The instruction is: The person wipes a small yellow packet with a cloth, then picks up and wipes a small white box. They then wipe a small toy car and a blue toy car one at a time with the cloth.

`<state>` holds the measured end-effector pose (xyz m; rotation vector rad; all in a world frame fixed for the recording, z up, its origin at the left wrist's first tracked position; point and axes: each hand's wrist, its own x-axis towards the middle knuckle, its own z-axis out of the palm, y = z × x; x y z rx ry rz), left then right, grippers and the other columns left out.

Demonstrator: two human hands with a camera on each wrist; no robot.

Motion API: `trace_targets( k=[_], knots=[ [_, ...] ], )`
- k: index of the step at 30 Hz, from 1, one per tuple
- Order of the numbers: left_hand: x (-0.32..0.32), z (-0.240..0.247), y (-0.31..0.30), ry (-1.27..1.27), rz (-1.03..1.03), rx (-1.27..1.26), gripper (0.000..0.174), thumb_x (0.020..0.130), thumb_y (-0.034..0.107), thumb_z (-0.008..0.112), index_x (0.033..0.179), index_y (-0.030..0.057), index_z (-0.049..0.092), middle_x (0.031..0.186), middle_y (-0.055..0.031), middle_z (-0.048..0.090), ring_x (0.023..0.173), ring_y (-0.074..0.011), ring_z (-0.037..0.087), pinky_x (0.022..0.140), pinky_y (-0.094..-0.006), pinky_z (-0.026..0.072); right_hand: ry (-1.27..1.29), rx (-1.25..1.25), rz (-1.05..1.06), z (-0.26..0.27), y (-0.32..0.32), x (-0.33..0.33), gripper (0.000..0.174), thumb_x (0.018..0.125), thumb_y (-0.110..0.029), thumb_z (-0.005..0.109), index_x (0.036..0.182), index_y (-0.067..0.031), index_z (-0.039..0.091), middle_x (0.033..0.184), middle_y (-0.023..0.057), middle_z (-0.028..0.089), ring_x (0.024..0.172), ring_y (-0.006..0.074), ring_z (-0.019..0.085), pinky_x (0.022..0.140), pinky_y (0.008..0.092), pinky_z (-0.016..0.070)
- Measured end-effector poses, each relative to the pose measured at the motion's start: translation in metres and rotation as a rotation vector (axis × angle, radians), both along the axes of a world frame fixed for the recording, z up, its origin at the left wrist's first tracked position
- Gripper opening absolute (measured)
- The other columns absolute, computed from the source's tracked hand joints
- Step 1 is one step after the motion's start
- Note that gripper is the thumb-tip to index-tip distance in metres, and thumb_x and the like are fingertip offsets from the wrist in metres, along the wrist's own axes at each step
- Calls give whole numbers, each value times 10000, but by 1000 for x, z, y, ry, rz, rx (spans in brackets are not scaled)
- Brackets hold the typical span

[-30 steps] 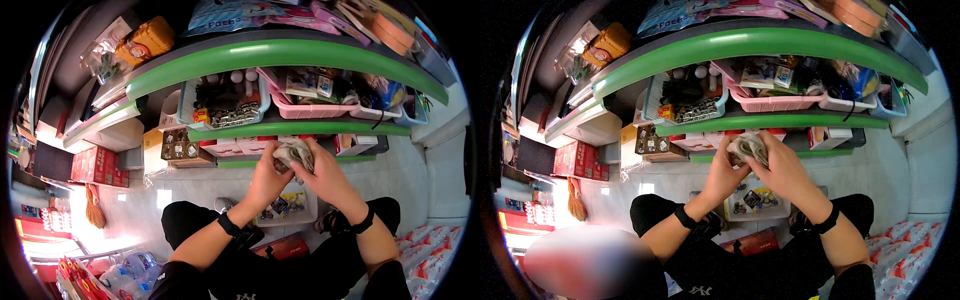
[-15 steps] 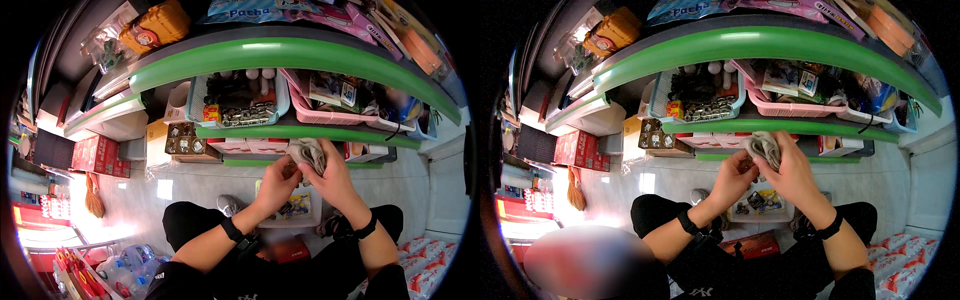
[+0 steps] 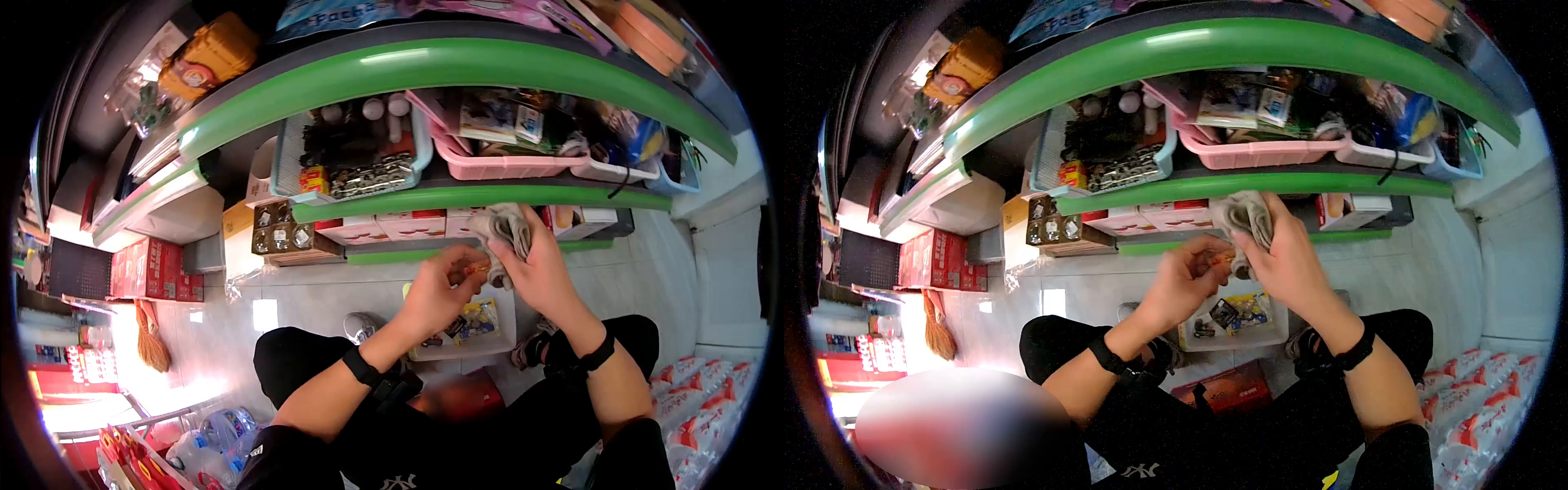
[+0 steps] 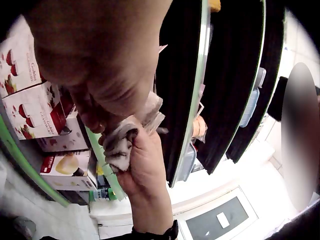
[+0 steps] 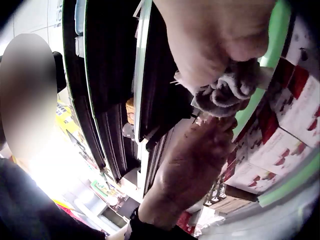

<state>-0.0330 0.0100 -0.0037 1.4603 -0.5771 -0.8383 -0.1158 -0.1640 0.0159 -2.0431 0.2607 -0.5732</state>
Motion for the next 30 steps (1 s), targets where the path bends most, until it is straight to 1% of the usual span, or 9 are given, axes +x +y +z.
trace_targets(
  k=[3,6,10,11,14,18,21,25,30],
  knots=[
    [2,-2,-4,75,8,-66,221,1010,29,661,1211,-39,597,923,-53,696,735,-84,615,636,-251,511,-11,52,-147,8,-9,-2,416,964,-240,737,1232,47,598,1106,172,706,1011,246,675,889,362,523],
    [7,-10,-4,172,102,-175,222,1012,51,670,1200,-47,604,935,-56,700,750,-86,626,644,-259,525,14,347,-89,13,-27,-5,415,959,-239,743,1237,36,604,1109,161,698,1010,235,668,898,353,522],
    [9,-11,-6,170,167,-162,232,1025,64,654,1220,-51,604,930,-55,702,771,-105,650,667,-265,534,-60,87,75,18,-10,-7,415,949,-197,729,1255,46,589,1148,185,670,1032,294,652,931,379,513],
    [7,-11,-6,152,148,-174,227,1028,65,649,1219,-49,606,928,-55,703,769,-105,649,668,-262,532,5,4,141,20,-5,-10,482,937,-183,731,1319,42,541,1210,235,653,1106,370,649,971,423,505],
    [4,-13,-6,111,102,-193,214,1036,68,636,1216,-45,608,921,-55,704,765,-103,645,670,-255,527,161,-156,64,2,8,-18,558,927,-187,741,1380,21,489,1259,274,631,1151,433,630,989,458,497],
    [10,-10,-3,138,60,-165,214,1038,83,643,1213,-36,613,920,-51,705,763,-96,637,665,-246,510,181,-43,52,8,2,-11,522,942,-181,723,1360,36,500,1169,272,673,1122,469,628,972,457,503],
    [9,-7,-4,206,62,-202,231,1033,111,659,1217,-24,622,943,-48,707,773,-98,636,668,-247,504,10,191,49,-3,-3,-2,420,966,-184,708,1287,43,559,1112,208,708,1060,359,679,938,403,518],
    [9,-7,-2,271,40,-256,253,1031,153,669,1228,-1,634,988,-35,699,807,-100,631,698,-257,503,27,534,50,0,-5,-2,343,1005,-216,693,1237,22,605,1097,54,692,984,127,623,891,308,513],
    [11,-6,0,297,27,-285,233,1040,159,659,1223,16,638,989,-24,685,817,-96,627,712,-259,503,161,772,32,12,-13,-5,355,1003,-233,693,1258,0,612,1135,45,681,986,110,621,877,290,505]
  ],
)
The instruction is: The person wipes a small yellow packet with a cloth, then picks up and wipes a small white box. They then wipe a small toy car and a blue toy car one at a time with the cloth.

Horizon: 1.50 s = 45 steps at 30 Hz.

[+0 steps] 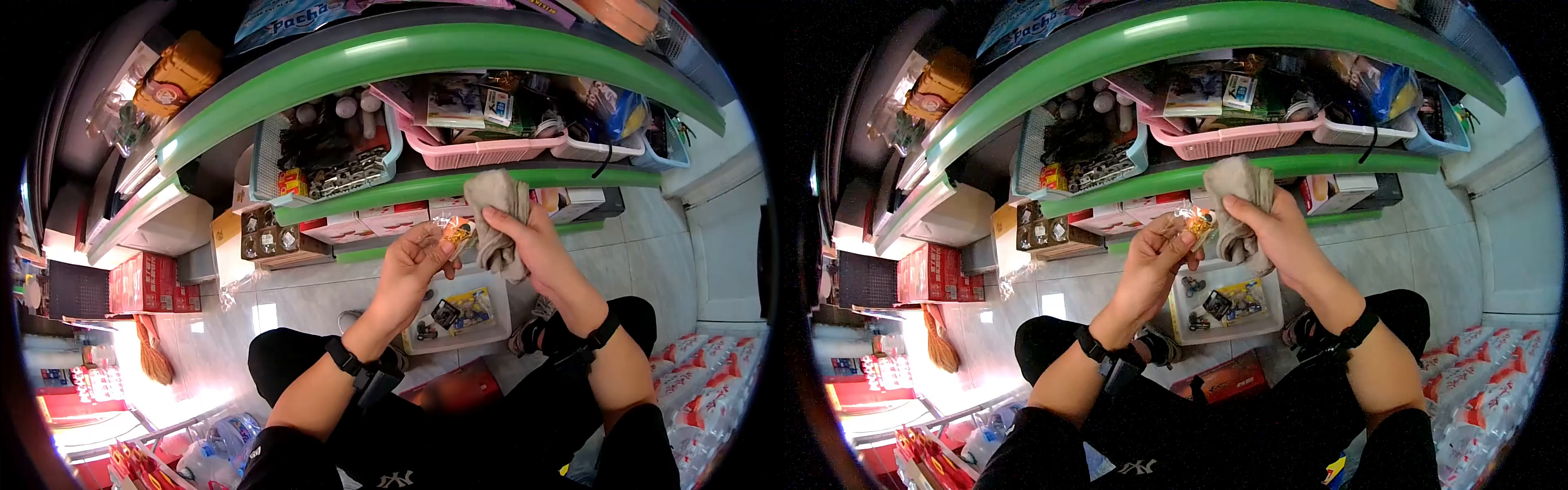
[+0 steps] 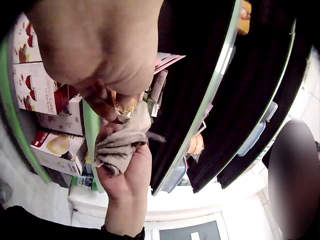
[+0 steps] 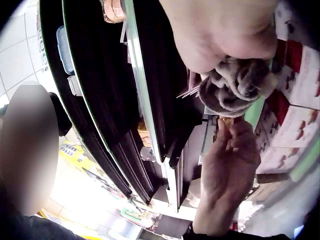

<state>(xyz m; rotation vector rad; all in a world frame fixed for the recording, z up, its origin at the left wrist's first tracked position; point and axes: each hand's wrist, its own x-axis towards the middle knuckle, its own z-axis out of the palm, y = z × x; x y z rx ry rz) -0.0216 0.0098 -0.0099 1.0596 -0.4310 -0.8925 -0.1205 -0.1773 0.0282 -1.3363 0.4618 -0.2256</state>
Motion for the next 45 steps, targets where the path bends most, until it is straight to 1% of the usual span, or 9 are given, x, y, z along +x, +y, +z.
trace_targets(
  k=[2,9,15,18,24,33,37,40,45],
  knots=[
    [-2,4,-2,-7,25,8,220,1034,133,664,1220,17,639,976,-20,687,799,-87,623,699,-255,503,-46,-83,-61,4,3,0,366,1002,-235,689,1260,11,608,1136,64,684,997,129,624,888,299,506],
    [-10,-13,-5,-576,161,303,228,870,32,747,1078,-2,658,803,-19,596,682,-71,517,625,-252,449,-46,-817,53,-11,24,-9,525,945,-244,725,1322,66,531,1185,290,660,1120,469,638,981,476,499],
    [-11,-4,-5,-559,69,360,212,872,14,719,1068,-23,646,859,-21,615,701,-73,518,625,-252,448,-23,-774,131,-10,16,-7,508,935,-172,715,1338,66,520,1193,320,648,1113,504,616,961,493,498],
    [-4,-7,-4,-419,-42,268,200,918,-7,650,1116,-28,631,924,-35,662,745,-85,591,640,-258,484,-106,-747,2,-25,13,-2,432,947,-133,708,1304,55,552,1169,262,683,1079,408,670,930,445,515],
    [-10,0,-9,62,3,67,211,992,-8,543,1198,13,585,1023,-63,692,898,-149,707,736,-305,587,-121,-107,-66,-18,13,3,346,976,-175,709,1232,35,608,1104,95,703,1001,165,635,894,325,512],
    [-3,-14,-4,-113,89,199,161,992,64,621,1144,13,631,898,-31,686,737,-77,591,662,-244,457,-265,-829,96,-15,13,2,453,942,-167,719,1303,42,543,1177,224,651,1093,378,650,963,422,509],
    [-6,-22,-2,-246,21,287,151,999,110,647,1103,2,667,838,-5,678,709,-51,548,637,-226,434,-41,-766,121,-15,17,-3,536,930,-169,730,1370,36,502,1222,272,656,1140,473,627,982,489,492],
    [-10,-17,-4,-247,24,268,170,1014,147,658,1096,1,683,824,3,679,707,-46,541,638,-226,431,-72,-792,83,-16,12,0,529,935,-161,728,1363,53,501,1159,273,680,1111,476,641,947,481,509],
    [-12,-12,-6,-226,26,169,210,1049,159,635,1171,-8,671,885,-16,703,784,-64,599,702,-241,479,-147,-548,-58,-26,7,6,370,962,-142,700,1250,55,575,1087,198,712,992,331,694,865,402,532]
  ],
)
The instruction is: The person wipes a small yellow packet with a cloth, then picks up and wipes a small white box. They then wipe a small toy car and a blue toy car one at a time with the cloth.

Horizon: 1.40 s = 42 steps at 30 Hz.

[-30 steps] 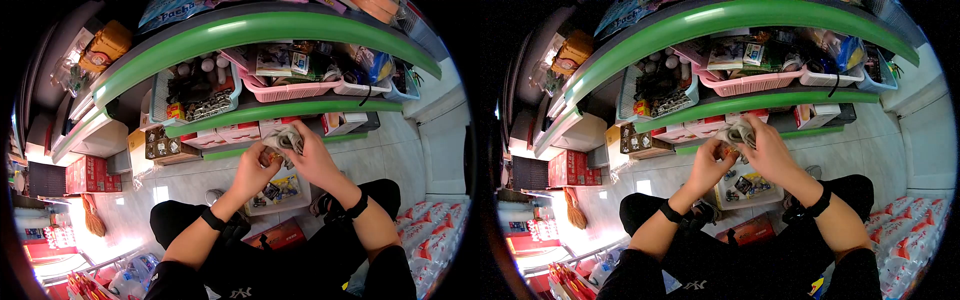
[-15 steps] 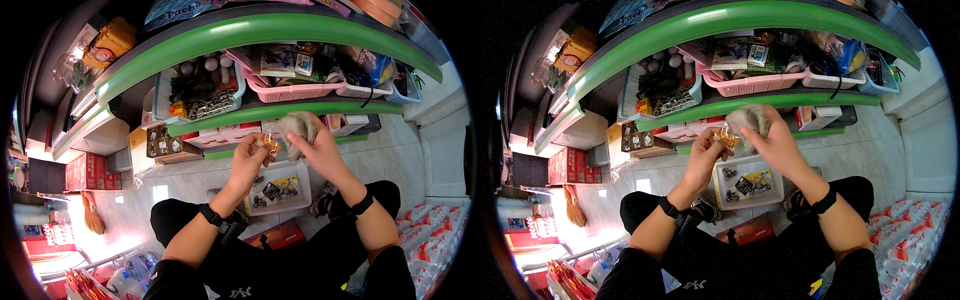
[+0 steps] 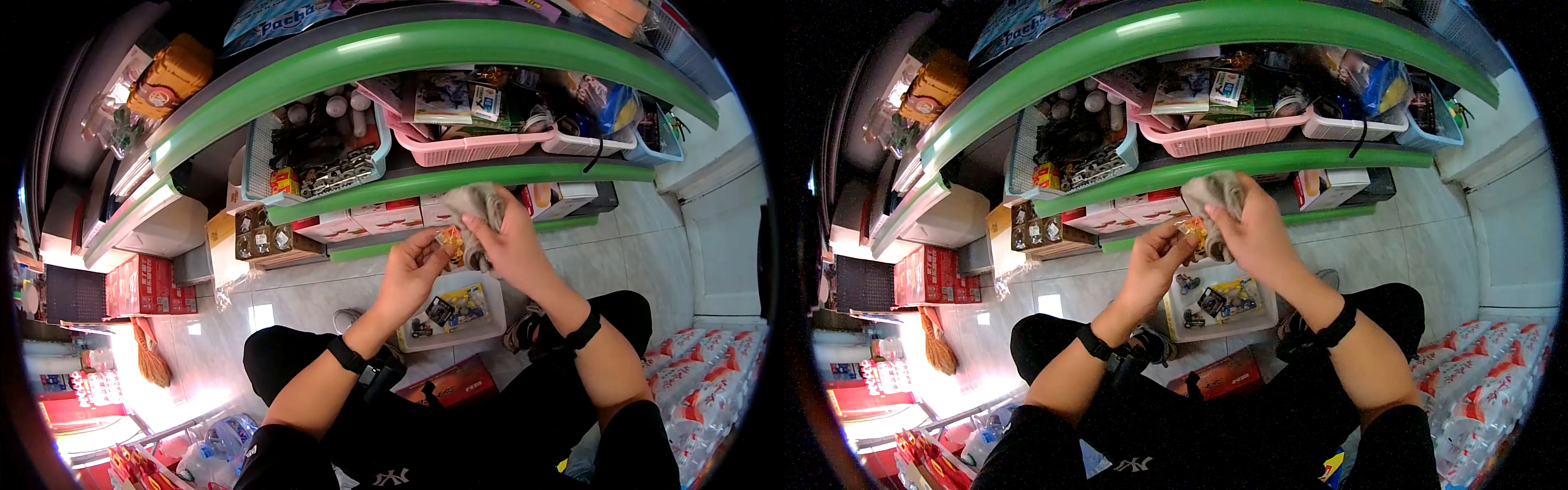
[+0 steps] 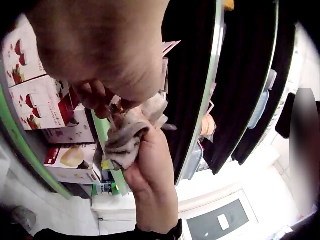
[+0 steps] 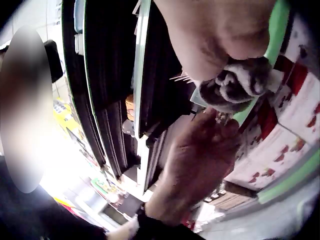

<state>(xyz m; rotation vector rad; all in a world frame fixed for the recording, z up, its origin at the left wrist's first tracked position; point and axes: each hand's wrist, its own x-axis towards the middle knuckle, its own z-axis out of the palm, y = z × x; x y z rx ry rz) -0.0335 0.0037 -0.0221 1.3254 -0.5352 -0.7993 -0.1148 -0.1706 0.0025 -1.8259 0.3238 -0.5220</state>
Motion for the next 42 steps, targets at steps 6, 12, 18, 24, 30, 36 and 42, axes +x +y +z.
trace_targets(
  k=[6,12,18,24,30,36,42],
  knots=[
    [0,2,-2,87,-54,-123,231,1067,112,578,1260,-11,616,1027,-74,714,914,-139,683,786,-296,564,31,349,-73,-1,-18,-1,307,996,-186,683,1216,18,619,1052,82,706,975,159,655,859,307,524],
    [2,-3,0,89,-28,-52,207,1040,54,589,1236,-11,604,1003,-71,713,874,-136,681,741,-277,555,-69,-239,203,25,-3,-7,493,924,-117,742,1350,35,544,1217,168,654,1169,296,641,1018,399,493],
    [0,-10,1,74,-73,-46,147,1013,43,644,1149,-8,619,926,-51,708,758,-110,637,681,-248,488,131,-358,159,16,8,-10,532,885,-103,735,1331,69,502,1213,303,631,1114,496,604,960,520,488],
    [1,0,-2,113,-131,-74,161,1017,36,638,1165,-17,607,936,-45,702,800,-93,625,683,-238,487,106,-321,-32,12,6,-5,429,918,-110,709,1277,52,538,1070,293,672,1023,486,636,882,511,507],
    [3,-2,-1,61,-57,25,256,977,-18,649,1226,-7,592,954,-17,687,798,-59,612,683,-217,479,86,-195,2,31,-12,-8,362,929,-158,728,1202,27,579,1038,247,669,1044,443,654,908,450,513],
    [4,-12,-1,-59,29,76,312,929,-50,696,1225,-8,606,956,31,661,771,-6,581,667,-194,464,73,-556,231,15,9,-13,524,868,-93,736,1324,6,496,1192,225,625,1111,455,617,968,481,502],
    [0,-15,-6,-53,16,53,285,939,-15,715,1210,-3,628,964,39,659,733,8,525,624,-185,427,225,-347,153,19,7,-10,487,912,-84,706,1332,45,496,1128,279,667,1094,489,613,932,501,491]
  ],
)
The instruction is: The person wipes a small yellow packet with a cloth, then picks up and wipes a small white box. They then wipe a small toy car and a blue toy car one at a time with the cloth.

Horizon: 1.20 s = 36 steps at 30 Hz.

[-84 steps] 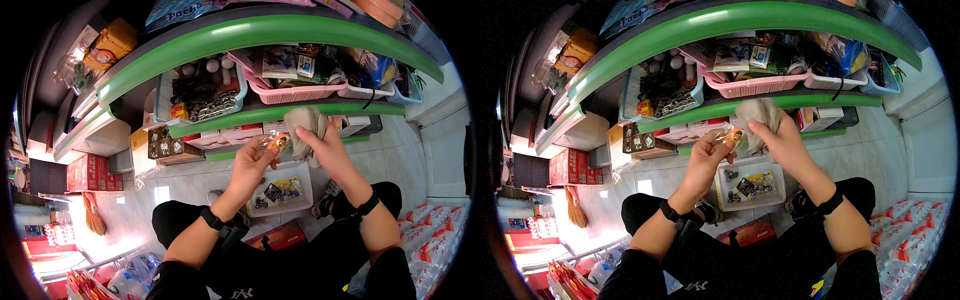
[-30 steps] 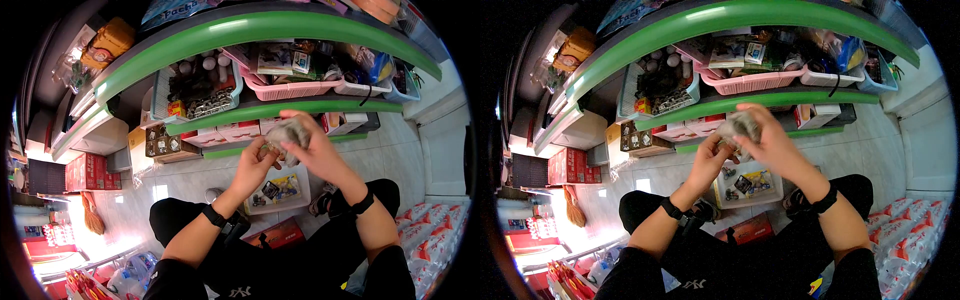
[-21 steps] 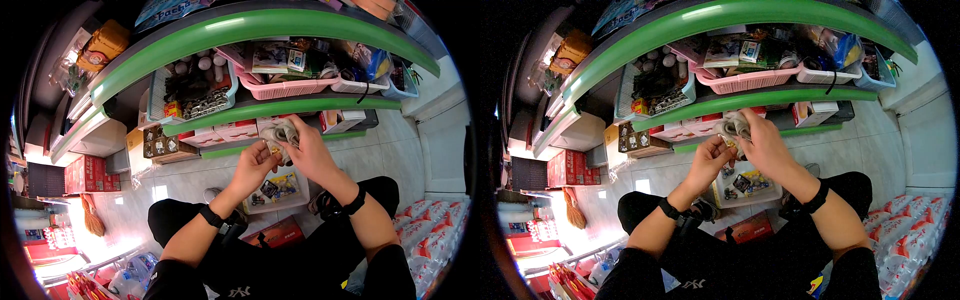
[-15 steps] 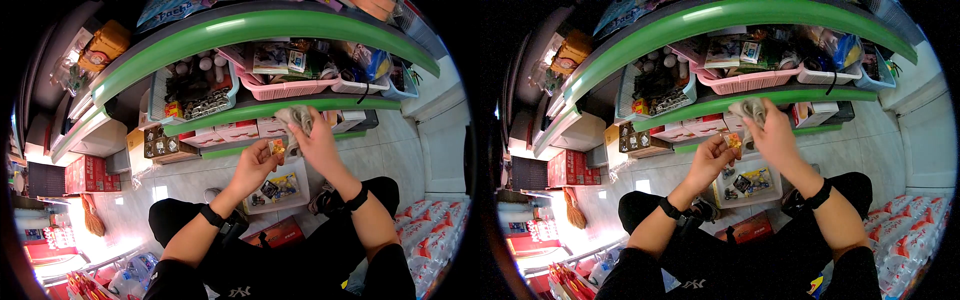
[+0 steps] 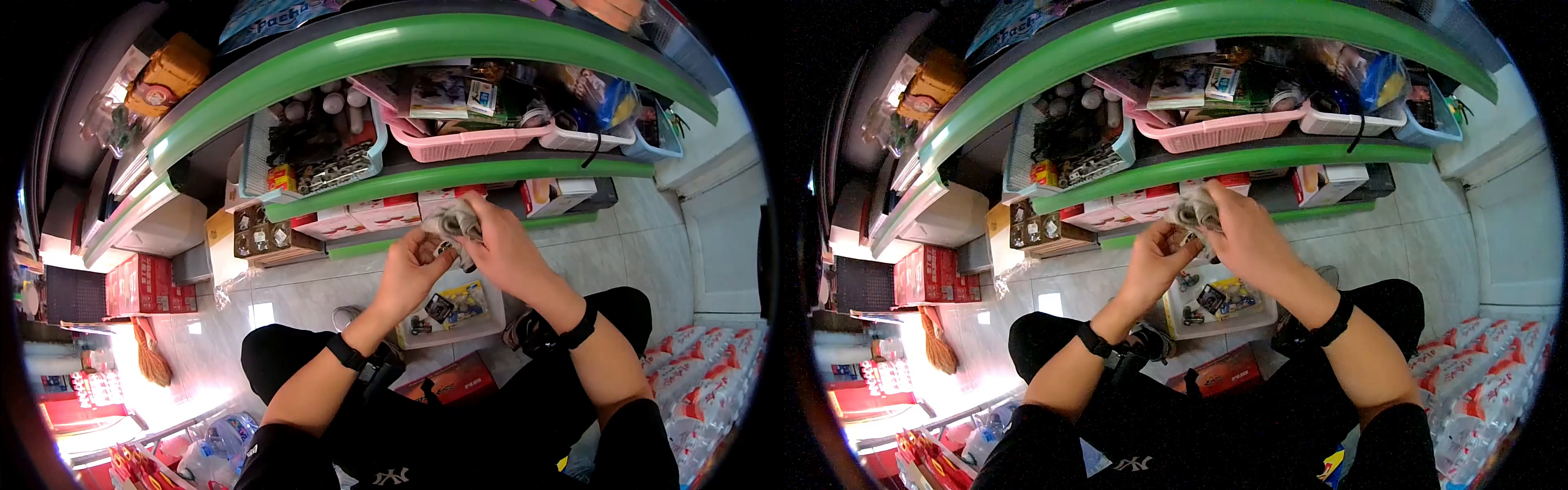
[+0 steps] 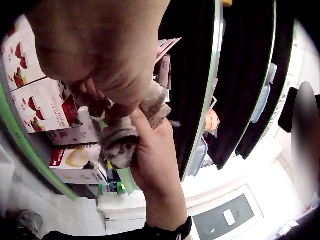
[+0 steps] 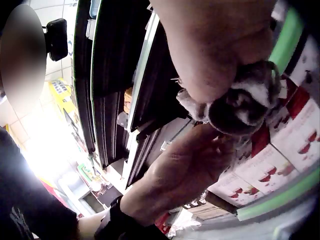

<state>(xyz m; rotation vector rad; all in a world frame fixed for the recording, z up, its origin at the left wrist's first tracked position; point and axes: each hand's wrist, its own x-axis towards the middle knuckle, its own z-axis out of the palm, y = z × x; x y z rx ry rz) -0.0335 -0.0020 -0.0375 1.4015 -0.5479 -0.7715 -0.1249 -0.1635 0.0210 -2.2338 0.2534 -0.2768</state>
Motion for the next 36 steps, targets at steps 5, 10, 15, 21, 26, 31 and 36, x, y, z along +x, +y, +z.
trace_targets(
  k=[5,10,15,21,26,31,36],
  knots=[
    [1,20,2,-75,-22,60,220,947,-19,702,1152,-21,622,1004,-39,700,857,-34,632,677,-196,500,-134,-50,-148,-13,-8,6,482,947,-180,705,1317,67,518,1096,286,687,1059,479,640,911,500,509],
    [-1,7,0,43,10,-77,273,965,-19,676,1229,0,608,1033,-5,661,914,-68,674,652,-201,507,-214,-182,-271,-1,-24,5,471,965,-252,706,1262,84,564,1049,281,708,991,476,670,881,493,534],
    [7,2,5,13,54,40,301,909,-85,656,1193,-14,587,1118,-74,669,854,-51,615,660,-192,486,-187,2,51,21,-14,1,478,895,-160,748,1268,65,550,1218,234,643,1131,428,627,986,464,506],
    [4,1,2,-60,125,-35,333,896,-55,684,1216,-5,607,1002,-3,682,818,-31,610,690,-202,481,-204,-166,123,9,4,-3,484,855,-93,746,1250,54,510,1251,241,603,1157,443,599,988,488,494],
    [1,0,4,-84,40,47,277,924,-40,710,1185,8,632,974,15,681,790,-17,581,672,-199,462,-57,-103,63,7,0,-2,476,882,-110,721,1267,67,502,1086,292,658,1015,503,632,874,545,502],
    [0,8,3,-162,-35,40,247,951,-18,714,1184,5,635,932,34,663,782,-8,552,670,-191,446,0,-98,-131,-5,-6,3,454,942,-133,698,1328,32,525,1105,260,689,1034,473,640,893,477,508],
    [-3,13,2,-51,18,-40,222,966,6,712,1174,4,634,907,46,651,795,-12,554,683,-195,452,-256,-68,-216,-1,-23,7,372,964,-229,695,1167,68,598,1004,273,715,967,476,677,843,479,539]
  ],
)
